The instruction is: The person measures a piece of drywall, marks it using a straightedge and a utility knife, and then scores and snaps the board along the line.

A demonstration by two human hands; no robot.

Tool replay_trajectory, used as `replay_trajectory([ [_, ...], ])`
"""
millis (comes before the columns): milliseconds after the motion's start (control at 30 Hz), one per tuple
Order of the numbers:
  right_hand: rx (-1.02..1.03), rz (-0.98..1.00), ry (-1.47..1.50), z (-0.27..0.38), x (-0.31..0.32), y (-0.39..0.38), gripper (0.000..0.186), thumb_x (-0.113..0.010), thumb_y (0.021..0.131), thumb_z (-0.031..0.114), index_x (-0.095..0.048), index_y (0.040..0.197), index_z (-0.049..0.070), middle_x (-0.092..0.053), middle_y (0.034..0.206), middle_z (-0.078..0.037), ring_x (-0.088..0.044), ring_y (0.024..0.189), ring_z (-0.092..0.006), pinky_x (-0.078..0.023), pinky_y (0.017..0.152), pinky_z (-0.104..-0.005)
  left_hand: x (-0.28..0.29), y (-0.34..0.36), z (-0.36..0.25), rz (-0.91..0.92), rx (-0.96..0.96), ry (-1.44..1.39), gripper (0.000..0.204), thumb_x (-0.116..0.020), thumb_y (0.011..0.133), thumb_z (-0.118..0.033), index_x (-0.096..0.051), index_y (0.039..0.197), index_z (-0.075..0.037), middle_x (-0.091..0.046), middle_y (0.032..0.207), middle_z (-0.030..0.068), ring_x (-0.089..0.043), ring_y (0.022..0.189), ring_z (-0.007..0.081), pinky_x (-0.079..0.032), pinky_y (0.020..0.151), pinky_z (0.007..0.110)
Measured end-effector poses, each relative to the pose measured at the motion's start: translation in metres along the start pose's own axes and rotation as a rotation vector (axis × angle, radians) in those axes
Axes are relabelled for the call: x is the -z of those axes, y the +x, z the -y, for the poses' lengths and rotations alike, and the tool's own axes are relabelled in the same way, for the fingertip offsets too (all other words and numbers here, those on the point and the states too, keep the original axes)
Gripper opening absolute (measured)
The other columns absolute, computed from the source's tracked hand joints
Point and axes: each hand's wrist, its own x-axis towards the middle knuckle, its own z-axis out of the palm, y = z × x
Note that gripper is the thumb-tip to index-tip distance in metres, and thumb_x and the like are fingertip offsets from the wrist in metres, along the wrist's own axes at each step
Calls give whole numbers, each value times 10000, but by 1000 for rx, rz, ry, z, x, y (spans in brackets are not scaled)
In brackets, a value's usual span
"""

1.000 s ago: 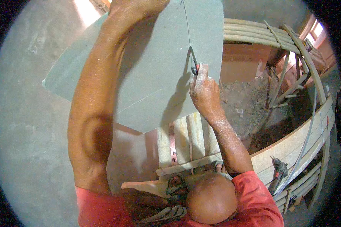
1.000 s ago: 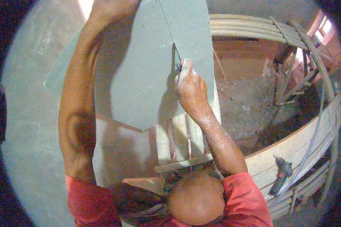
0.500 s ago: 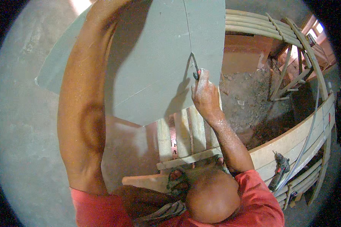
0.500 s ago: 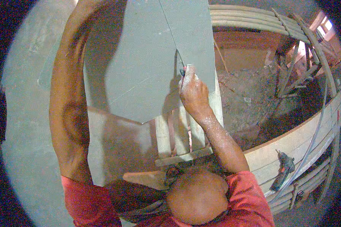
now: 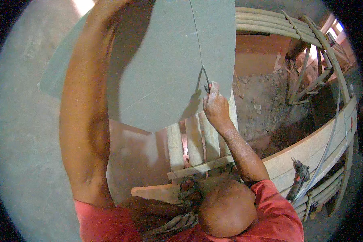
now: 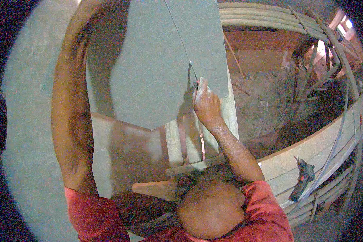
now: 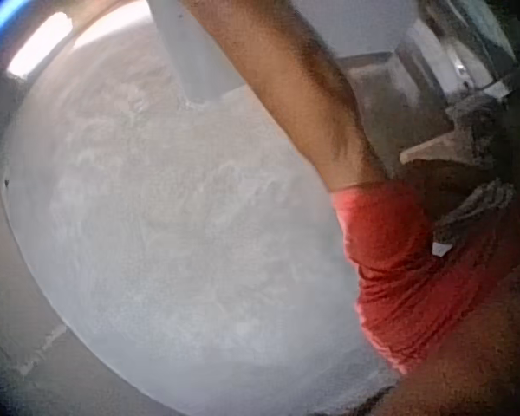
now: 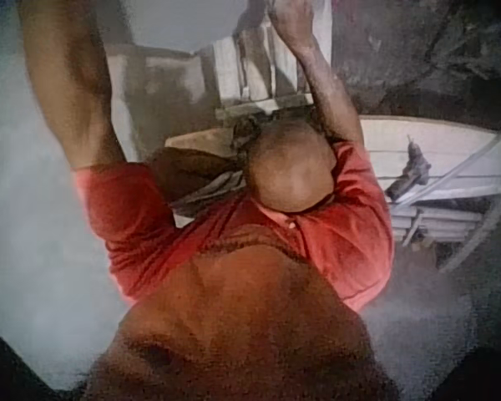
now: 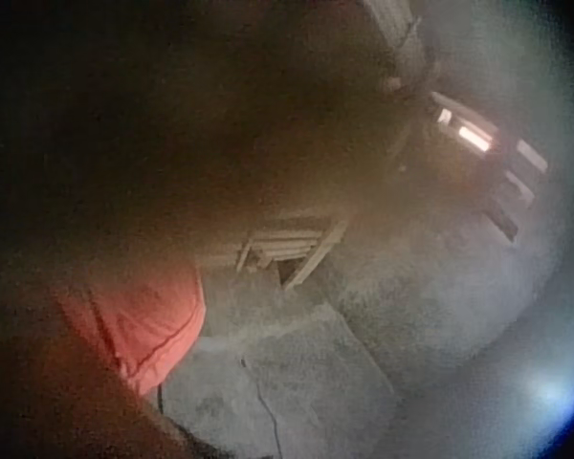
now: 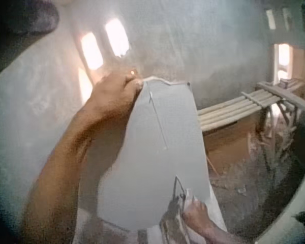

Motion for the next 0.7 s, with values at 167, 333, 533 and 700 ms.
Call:
replay_trajectory([
  [167, -14, 143, -30, -25, -15, -23, 469, -609, 880, 198, -409, 1243, -23, -631, 1039, -282, -646, 860, -445, -528, 699, -518, 5, 13, 12, -127, -15, 204, 352, -467, 948, -268, -639, 897, 35, -653, 886, 225, -625, 827, 343, -483, 797, 464],
  [333, -39, -177, 111, -44, 23, -34, 310, -587, 845, 91, -516, 1126, -19, -632, 985, -237, -636, 910, -402, -507, 767, -437, 6, 3, 2, -14, -30, 73, 345, -547, 924, -310, -671, 968, 9, -687, 903, 193, -655, 852, 307, -503, 793, 425],
  [533, 138, -464, 661, 33, 161, 115, 500, -694, 844, 196, -513, 1264, -8, -609, 929, -67, -580, 835, -153, -486, 758, -335, 15, 9, 21, 234, -154, -20, 306, -678, 854, -264, -658, 980, 15, -679, 824, 80, -630, 772, 158, -502, 707, 318],
  [700, 9, -7, 893, 70, 192, 154, 431, -759, 829, 292, -530, 1084, 31, -531, 715, 6, -510, 532, -74, -441, 472, -251, 30, 13, 14, 522, -232, -164, 421, -729, 784, -200, -641, 1129, 25, -692, 872, 50, -636, 775, 145, -520, 740, 320],
])
